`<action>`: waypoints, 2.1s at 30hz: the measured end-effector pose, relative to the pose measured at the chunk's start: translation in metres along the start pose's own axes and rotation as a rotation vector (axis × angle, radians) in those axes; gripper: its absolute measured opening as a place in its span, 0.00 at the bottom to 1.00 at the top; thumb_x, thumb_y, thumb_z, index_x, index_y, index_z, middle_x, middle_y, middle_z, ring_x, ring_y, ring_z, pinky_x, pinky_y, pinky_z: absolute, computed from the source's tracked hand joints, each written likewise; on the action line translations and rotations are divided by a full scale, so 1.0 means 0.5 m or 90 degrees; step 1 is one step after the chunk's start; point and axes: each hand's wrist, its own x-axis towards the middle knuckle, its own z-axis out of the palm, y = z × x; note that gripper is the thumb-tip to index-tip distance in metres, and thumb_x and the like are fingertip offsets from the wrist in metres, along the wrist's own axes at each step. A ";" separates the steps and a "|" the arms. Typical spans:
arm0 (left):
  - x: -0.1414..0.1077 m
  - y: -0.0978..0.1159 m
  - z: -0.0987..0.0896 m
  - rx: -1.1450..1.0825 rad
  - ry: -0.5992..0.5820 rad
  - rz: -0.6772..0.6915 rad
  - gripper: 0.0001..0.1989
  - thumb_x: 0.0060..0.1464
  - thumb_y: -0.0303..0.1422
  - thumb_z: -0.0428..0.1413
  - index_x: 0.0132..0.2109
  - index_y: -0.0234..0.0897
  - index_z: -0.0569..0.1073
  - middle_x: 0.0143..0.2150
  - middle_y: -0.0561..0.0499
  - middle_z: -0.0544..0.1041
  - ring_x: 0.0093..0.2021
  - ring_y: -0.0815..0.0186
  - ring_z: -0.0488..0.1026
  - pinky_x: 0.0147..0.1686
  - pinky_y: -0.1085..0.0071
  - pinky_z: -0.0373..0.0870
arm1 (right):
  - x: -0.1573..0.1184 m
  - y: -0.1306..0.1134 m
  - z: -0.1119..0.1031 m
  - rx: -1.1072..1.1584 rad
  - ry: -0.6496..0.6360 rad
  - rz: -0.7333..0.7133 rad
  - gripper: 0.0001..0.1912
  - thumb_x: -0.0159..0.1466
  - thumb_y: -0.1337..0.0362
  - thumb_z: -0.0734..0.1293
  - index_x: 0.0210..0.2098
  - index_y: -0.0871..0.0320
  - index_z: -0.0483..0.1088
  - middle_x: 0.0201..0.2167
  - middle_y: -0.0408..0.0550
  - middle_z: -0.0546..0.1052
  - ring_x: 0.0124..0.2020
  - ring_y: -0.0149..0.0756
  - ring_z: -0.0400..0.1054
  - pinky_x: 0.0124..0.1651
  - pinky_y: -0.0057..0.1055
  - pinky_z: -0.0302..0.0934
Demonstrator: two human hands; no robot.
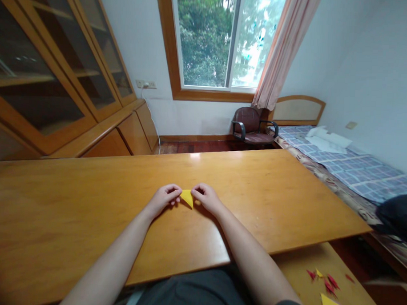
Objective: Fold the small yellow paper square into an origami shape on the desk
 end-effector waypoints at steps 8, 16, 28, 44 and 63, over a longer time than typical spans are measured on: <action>0.001 -0.006 0.001 -0.054 0.011 0.007 0.18 0.47 0.45 0.61 0.34 0.33 0.71 0.26 0.50 0.77 0.21 0.70 0.71 0.20 0.76 0.67 | -0.001 0.002 0.005 0.002 -0.001 0.028 0.13 0.60 0.54 0.67 0.30 0.59 0.70 0.22 0.41 0.70 0.25 0.30 0.63 0.30 0.26 0.57; 0.002 -0.006 0.002 -0.036 0.002 0.018 0.17 0.48 0.44 0.61 0.33 0.33 0.72 0.26 0.49 0.78 0.23 0.69 0.72 0.24 0.74 0.68 | 0.003 0.012 0.001 -0.006 0.002 0.010 0.12 0.60 0.56 0.66 0.29 0.59 0.71 0.22 0.41 0.71 0.26 0.31 0.64 0.31 0.27 0.57; 0.003 -0.007 0.002 -0.035 0.007 0.012 0.16 0.48 0.43 0.62 0.33 0.33 0.72 0.26 0.49 0.78 0.23 0.69 0.73 0.25 0.74 0.68 | 0.001 0.007 -0.001 0.003 0.002 0.018 0.11 0.60 0.57 0.67 0.30 0.59 0.71 0.22 0.41 0.71 0.25 0.30 0.63 0.30 0.26 0.57; 0.007 -0.012 0.003 -0.044 0.028 0.005 0.17 0.47 0.44 0.62 0.30 0.33 0.72 0.22 0.52 0.75 0.21 0.71 0.70 0.22 0.75 0.68 | 0.003 0.007 0.001 0.087 0.031 0.045 0.12 0.58 0.55 0.67 0.29 0.59 0.69 0.22 0.40 0.69 0.23 0.29 0.61 0.26 0.25 0.56; 0.009 -0.015 -0.002 -0.069 0.065 0.029 0.17 0.48 0.44 0.61 0.31 0.32 0.72 0.23 0.51 0.76 0.21 0.71 0.70 0.22 0.76 0.67 | 0.003 0.010 0.008 0.167 0.006 0.056 0.20 0.58 0.57 0.69 0.47 0.56 0.64 0.26 0.38 0.72 0.23 0.29 0.69 0.22 0.23 0.59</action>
